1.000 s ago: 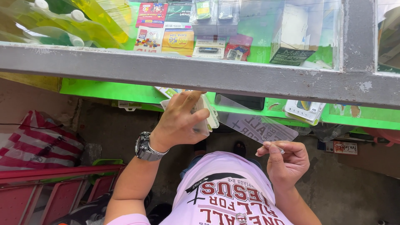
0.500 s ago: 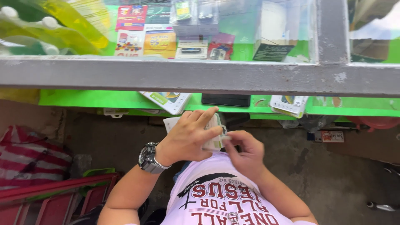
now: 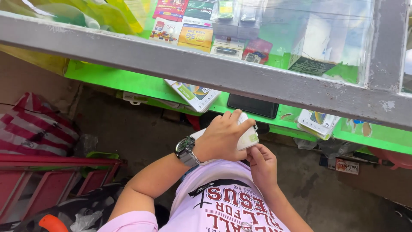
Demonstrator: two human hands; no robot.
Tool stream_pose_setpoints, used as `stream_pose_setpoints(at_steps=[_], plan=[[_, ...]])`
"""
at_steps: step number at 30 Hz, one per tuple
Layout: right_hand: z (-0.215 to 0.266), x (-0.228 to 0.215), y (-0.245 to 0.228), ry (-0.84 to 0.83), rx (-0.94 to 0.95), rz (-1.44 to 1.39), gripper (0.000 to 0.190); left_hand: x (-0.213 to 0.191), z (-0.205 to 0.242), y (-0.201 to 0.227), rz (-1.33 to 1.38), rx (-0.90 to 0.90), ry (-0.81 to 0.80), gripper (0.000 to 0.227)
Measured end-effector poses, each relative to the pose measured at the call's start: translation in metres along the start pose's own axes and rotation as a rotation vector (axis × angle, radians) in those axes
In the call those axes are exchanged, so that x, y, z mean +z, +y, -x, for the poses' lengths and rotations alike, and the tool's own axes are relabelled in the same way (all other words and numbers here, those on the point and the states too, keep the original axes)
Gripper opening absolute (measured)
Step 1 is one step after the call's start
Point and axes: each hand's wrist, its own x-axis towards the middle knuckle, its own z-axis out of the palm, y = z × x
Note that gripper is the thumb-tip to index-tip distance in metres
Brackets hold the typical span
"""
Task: Sorting and organizing mobile phone screen protector boxes on a service counter and inside a display case.
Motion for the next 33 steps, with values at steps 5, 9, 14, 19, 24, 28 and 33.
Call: stream_pose_setpoints(at_steps=[5,9,14,19,24,28,33], plan=[[-0.013,-0.018,0.019,0.149,0.070,-0.044,0.017,-0.003,0.000,0.003,0.058,-0.032,-0.082,0.092],[-0.019,-0.007,-0.010,0.218,0.001,-0.069,0.017,-0.027,-0.002,-0.001,0.401,-0.219,-0.295,0.089],[-0.016,0.005,-0.023,0.198,0.035,0.066,0.019,-0.009,0.002,-0.009,0.789,-0.412,-0.238,0.067],[-0.004,0.038,-0.051,0.063,0.073,0.265,0.030,-0.002,0.001,-0.010,0.892,-0.495,0.031,0.066],[-0.041,-0.028,-0.112,0.389,-0.282,0.724,0.012,-0.030,0.008,-0.086,-0.122,-0.397,0.323,0.057],[-0.058,-0.072,-0.144,0.549,-0.153,0.957,0.033,-0.044,0.017,-0.172,-0.224,-0.543,0.323,0.061],[-0.059,-0.060,-0.138,0.680,-0.676,1.741,0.048,-0.038,0.015,-0.222,0.072,-0.705,0.425,0.055]])
